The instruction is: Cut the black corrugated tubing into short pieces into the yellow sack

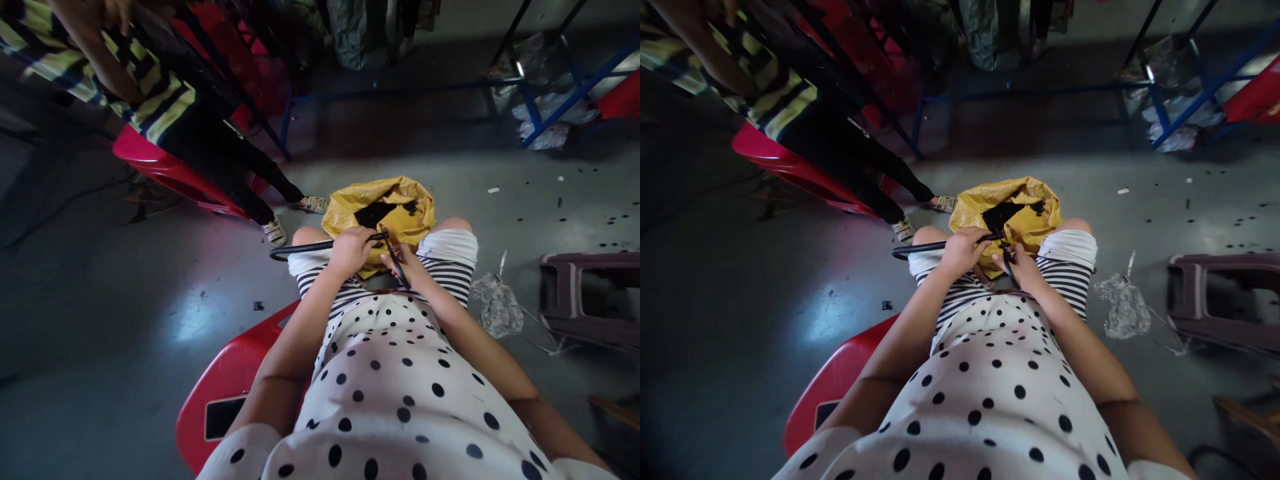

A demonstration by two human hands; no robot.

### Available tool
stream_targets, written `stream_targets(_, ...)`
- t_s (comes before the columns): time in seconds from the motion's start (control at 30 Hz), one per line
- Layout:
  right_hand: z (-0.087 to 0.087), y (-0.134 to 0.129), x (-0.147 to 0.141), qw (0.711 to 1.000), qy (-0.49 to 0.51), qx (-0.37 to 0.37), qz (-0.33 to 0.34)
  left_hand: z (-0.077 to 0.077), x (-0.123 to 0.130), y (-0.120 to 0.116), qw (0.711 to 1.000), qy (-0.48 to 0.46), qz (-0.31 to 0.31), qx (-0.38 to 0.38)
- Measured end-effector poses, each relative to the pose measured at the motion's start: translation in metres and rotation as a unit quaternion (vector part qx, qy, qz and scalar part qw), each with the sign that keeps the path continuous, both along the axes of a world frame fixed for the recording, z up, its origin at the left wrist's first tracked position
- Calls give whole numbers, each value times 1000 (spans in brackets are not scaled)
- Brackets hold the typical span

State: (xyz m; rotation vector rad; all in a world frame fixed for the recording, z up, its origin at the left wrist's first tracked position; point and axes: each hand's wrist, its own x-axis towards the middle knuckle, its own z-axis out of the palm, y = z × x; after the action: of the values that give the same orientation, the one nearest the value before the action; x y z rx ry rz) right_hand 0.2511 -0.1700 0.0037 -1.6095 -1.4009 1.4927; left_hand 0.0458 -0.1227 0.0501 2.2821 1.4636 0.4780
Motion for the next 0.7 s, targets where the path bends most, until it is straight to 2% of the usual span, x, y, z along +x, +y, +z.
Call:
stream_targets(0.13,-8,16,-4,999,-34,-38,17,-8,-3,11,999,37,1,-30)
stream_targets(0.33,-40,49,-16,997,39,-73,7,-27,-11,36,992,83,40,-86)
stream_targets(0.47,-41,95,-17,993,71,-96,2,-30,-20,71,986,113,55,-109)
stream_targets(0.57,-41,131,-14,994,78,-72,26,-35,-23,103,984,135,54,-103)
stream_targets(0.63,-51,141,-14,996,66,-59,26,-47,-21,116,982,143,62,-107)
stream_targets(0.7,-68,136,-17,997,37,-61,19,-67,-17,115,979,143,68,-130)
